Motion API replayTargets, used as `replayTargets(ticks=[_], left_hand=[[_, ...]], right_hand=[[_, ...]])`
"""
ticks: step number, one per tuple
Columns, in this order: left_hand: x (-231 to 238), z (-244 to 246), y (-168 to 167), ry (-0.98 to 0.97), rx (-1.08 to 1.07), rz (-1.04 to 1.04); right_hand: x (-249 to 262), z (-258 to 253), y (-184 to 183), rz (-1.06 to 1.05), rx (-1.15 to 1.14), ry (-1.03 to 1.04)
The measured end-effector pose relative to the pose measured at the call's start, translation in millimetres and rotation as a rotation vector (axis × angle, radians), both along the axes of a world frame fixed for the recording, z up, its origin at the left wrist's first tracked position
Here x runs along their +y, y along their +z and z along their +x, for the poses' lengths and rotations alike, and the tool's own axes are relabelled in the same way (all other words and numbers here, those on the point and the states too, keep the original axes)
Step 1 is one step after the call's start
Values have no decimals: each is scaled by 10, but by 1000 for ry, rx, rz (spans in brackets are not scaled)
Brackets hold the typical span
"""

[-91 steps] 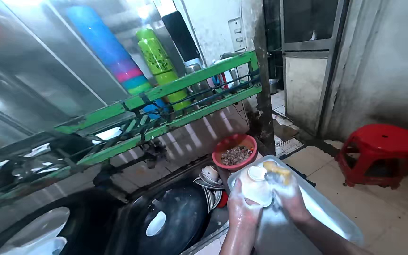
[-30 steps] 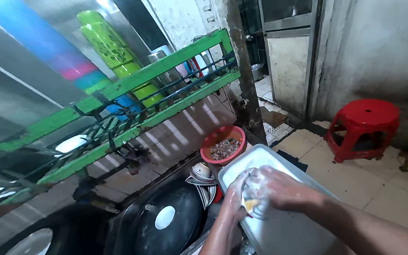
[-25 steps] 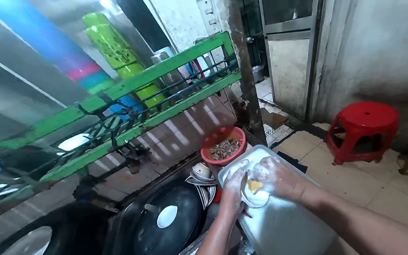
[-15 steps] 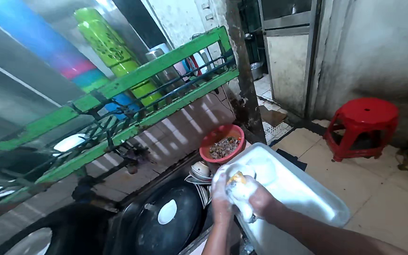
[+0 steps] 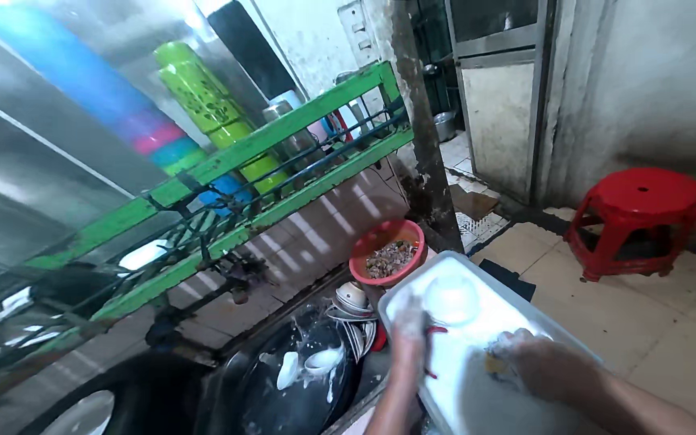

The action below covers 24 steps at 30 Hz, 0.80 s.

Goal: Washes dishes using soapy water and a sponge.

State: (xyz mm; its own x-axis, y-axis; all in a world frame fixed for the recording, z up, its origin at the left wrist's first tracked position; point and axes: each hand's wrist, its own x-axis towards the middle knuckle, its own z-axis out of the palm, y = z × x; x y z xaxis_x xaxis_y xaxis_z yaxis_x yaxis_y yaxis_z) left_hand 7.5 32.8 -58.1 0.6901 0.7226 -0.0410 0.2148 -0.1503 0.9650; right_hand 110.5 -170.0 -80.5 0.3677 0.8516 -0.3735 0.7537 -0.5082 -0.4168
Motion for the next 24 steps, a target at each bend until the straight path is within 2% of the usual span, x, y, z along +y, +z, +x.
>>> replayTargets(ticks=[2, 4, 6, 8, 12, 14, 16, 17, 21, 23, 24], left_hand=[[-143, 303, -97, -430, 359, 409], [-265, 569, -197, -682, 710, 846], [-247, 712, -329, -771, 811, 1071], [-151, 792, -313, -787, 826, 1170], [50, 887, -30, -807, 903, 1192], [214, 912, 93, -707, 872, 1129], [408, 914, 191, -554, 804, 978], [506, 903, 212, -479, 763, 879], [786, 724, 143, -274, 686, 569], [700, 694, 199, -199, 852, 618], [602, 681, 243, -172, 909, 724]], right_hand=[[39, -3, 9, -43, 35, -11], [73, 17, -2, -43, 47, 2], [81, 63, -42, -22, 54, 22], [56, 113, -66, 12, 74, 25], [34, 104, 52, 4, 115, 38], [77, 116, -97, 54, 123, 66], [93, 133, -330, 156, 96, 66], [81, 130, -333, 162, 89, 48], [84, 93, 0, 31, 153, -19], [83, 87, 19, 51, 160, -26], [82, 83, 19, 71, 161, -32]])
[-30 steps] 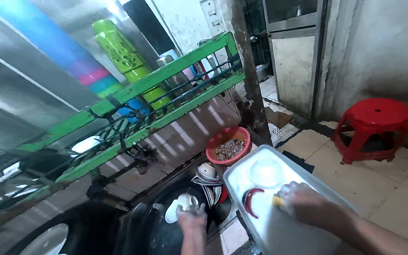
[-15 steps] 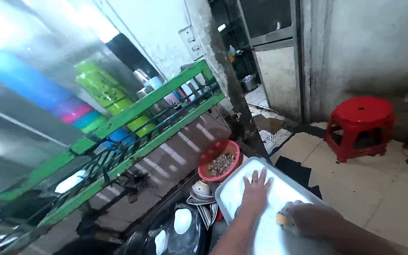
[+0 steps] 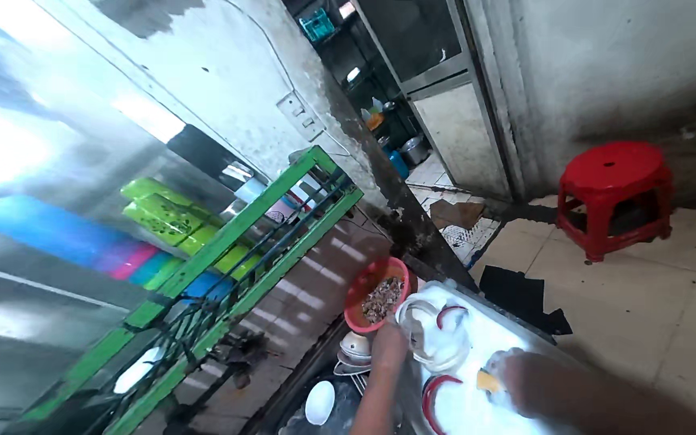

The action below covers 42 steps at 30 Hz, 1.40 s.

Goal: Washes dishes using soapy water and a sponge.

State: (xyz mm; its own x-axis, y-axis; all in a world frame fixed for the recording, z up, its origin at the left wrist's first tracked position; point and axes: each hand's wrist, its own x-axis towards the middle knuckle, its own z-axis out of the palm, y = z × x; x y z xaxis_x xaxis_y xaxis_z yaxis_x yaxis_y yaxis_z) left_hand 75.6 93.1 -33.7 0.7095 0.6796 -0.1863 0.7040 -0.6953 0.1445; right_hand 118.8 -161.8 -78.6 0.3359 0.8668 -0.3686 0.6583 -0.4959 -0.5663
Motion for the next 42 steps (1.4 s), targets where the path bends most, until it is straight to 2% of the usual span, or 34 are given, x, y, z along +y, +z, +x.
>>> replayTargets(ticks=[2, 3, 5, 8, 10, 12, 14, 16, 19, 21, 23, 25, 27, 28, 30, 32, 34, 36, 37, 39, 40, 41, 42], left_hand=[[-177, -56, 26, -151, -61, 235], [-256, -77, -1, -258, -125, 280], [-476, -67, -99, -399, -144, 224], [-722, 5, -260, -445, -20, 4], [-814, 12, -345, -470, -35, -4], [-903, 23, -436, -487, -58, 24], [-962, 108, -447, -428, 29, -29], [-882, 291, -430, -257, 30, -227], [-645, 541, -542, 0, -260, -532], [-591, 636, -590, 113, -294, -520], [-662, 654, -601, 79, -186, -447], [-816, 609, -551, -63, -12, -324], [-902, 528, -573, -121, -68, -301], [-894, 494, -604, -102, -184, -345], [-839, 407, -599, 28, -526, -572], [-785, 287, -546, 274, -881, -955], [-817, 90, -345, 451, -1039, -1340], [-957, -186, -182, 374, -1068, -1486], [-1052, -322, -148, 272, -1038, -1468], [-1305, -520, -121, 133, -975, -1252], [-1387, -613, -132, 77, -926, -1078], [-1427, -703, -114, 28, -857, -917], [-1441, -780, -72, -15, -796, -821]], right_hand=[[-5, 6, 12, 66, 13, -35], [-17, 12, 31, 124, 28, -68], [-13, 14, -22, 318, -17, -173], [27, 18, -126, 625, -162, -321], [17, 48, -26, 670, -138, -406], [-14, 88, 100, 619, 15, -485], [-19, 122, 138, 626, 120, -565], [-16, 132, 178, 608, 188, -604], [1, 126, 174, 621, 168, -594], [21, 161, 123, 626, 154, -589], [11, 198, 100, 647, 172, -598], [-21, 207, 146, 669, 213, -619], [-45, 198, 178, 676, 237, -634], [-54, 196, 179, 677, 239, -641], [-69, 202, 197, 684, 268, -666], [-85, 210, 209, 694, 315, -723], [-95, 217, 243, 710, 375, -796], [-65, 154, 235, 837, 342, -866], [-30, 83, 208, 906, 259, -843], [65, -79, 207, 908, 65, -645], [118, -134, 274, 824, 3, -546], [180, -135, 386, 695, 35, -520], [256, -51, 512, 556, 170, -555]])
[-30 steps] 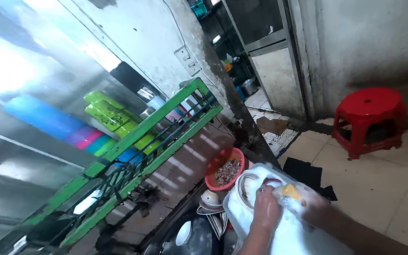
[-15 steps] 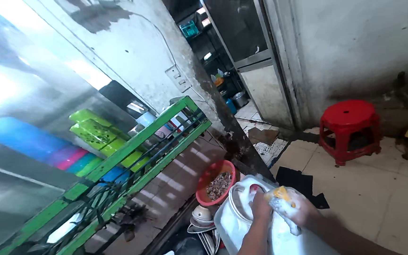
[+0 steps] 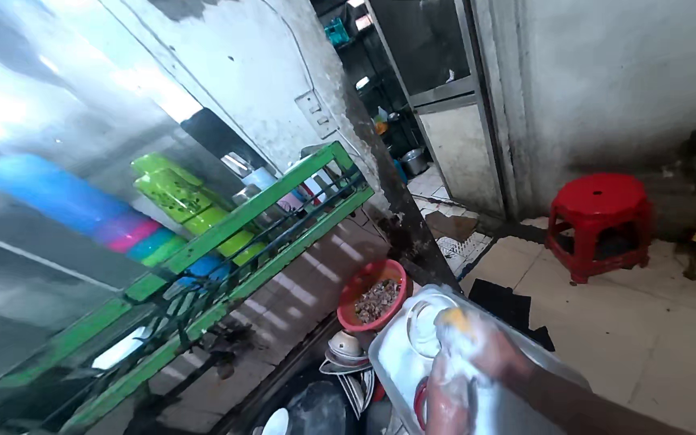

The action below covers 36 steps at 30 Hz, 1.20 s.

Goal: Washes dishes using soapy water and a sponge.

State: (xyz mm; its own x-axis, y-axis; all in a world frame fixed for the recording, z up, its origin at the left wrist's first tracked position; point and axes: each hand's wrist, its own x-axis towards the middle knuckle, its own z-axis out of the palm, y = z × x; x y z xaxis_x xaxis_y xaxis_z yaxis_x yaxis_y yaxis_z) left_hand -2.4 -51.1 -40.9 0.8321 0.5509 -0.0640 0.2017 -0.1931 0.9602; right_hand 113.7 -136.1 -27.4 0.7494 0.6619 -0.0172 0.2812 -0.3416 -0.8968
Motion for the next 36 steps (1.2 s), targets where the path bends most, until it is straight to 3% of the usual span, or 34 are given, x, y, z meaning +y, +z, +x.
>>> replayTargets(ticks=[2, 4, 8, 9, 10, 14, 15, 16, 19, 21, 22, 25, 26, 27, 30, 32, 36], left_hand=[[3, -116, 65, -59, 28, 123], [76, -186, 84, -68, 14, 180], [300, -171, 155, 54, 87, 133], [331, -192, 171, 35, 103, 123], [341, -219, 183, -4, 91, 100], [266, -375, 278, -230, -136, -49], [280, -380, 296, -267, -170, -86], [314, -384, 304, -269, -136, -139], [463, -283, 298, -201, 141, -217], [450, -273, 238, -122, 77, -267], [412, -270, 229, -95, 7, -293], [323, -280, 244, -100, -180, -332], [315, -288, 276, -129, -184, -345], [325, -286, 300, -159, -141, -343], [381, -265, 301, -206, 76, -274], [377, -272, 281, -149, 27, -248], [366, -333, 258, -161, -196, -280]], right_hand=[[149, 226, 129, -110, 253, 3], [247, 214, 119, -130, 286, 2], [257, -354, 53, -81, -148, 87], [250, -384, 23, -57, -164, 97], [244, -307, -9, -24, -62, 97], [112, 158, -156, 337, 772, 44], [99, 177, -143, 401, 820, 54], [97, 163, -130, 373, 695, 92], [196, -29, 281, -106, -24, 292], [237, -157, 381, -154, -362, 389], [238, -124, 365, -107, -337, 378], [98, 131, 242, 131, 249, 191], [63, 180, 170, 175, 344, 160], [56, 180, 168, 162, 319, 161], [200, -68, 357, -153, -159, 332], [249, -176, 433, -169, -356, 388], [74, 78, 297, 164, 271, 152]])
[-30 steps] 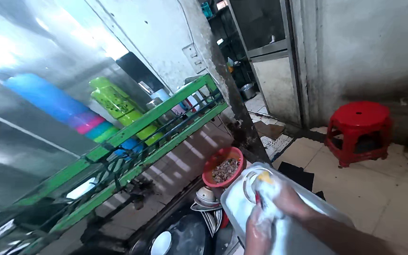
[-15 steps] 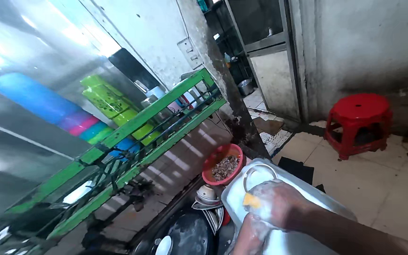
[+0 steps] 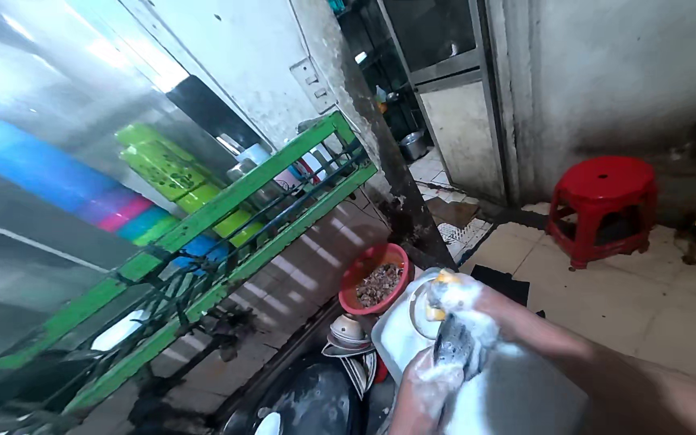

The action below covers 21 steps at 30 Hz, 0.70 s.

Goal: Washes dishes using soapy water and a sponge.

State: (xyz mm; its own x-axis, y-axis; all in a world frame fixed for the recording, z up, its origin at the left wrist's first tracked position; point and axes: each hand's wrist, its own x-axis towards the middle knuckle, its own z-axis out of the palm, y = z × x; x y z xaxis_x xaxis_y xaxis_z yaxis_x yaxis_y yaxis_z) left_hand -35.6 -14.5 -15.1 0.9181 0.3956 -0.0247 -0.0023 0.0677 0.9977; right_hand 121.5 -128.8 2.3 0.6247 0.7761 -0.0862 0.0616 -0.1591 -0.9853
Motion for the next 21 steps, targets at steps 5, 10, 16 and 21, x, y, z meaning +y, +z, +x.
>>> replayTargets(ticks=[5, 10, 16, 21], left_hand=[[-37, 31, 91, -73, 237, 6], [-100, 60, 30, 101, 33, -62], [-88, 199, 41, 235, 134, 218], [-137, 91, 58, 105, 102, 312]], right_hand=[[107, -228, 118, -241, -559, 207], [83, -4, 102, -16, -117, -26], [68, -347, -47, -115, -451, -80], [9, -13, -265, 108, 175, -59]])
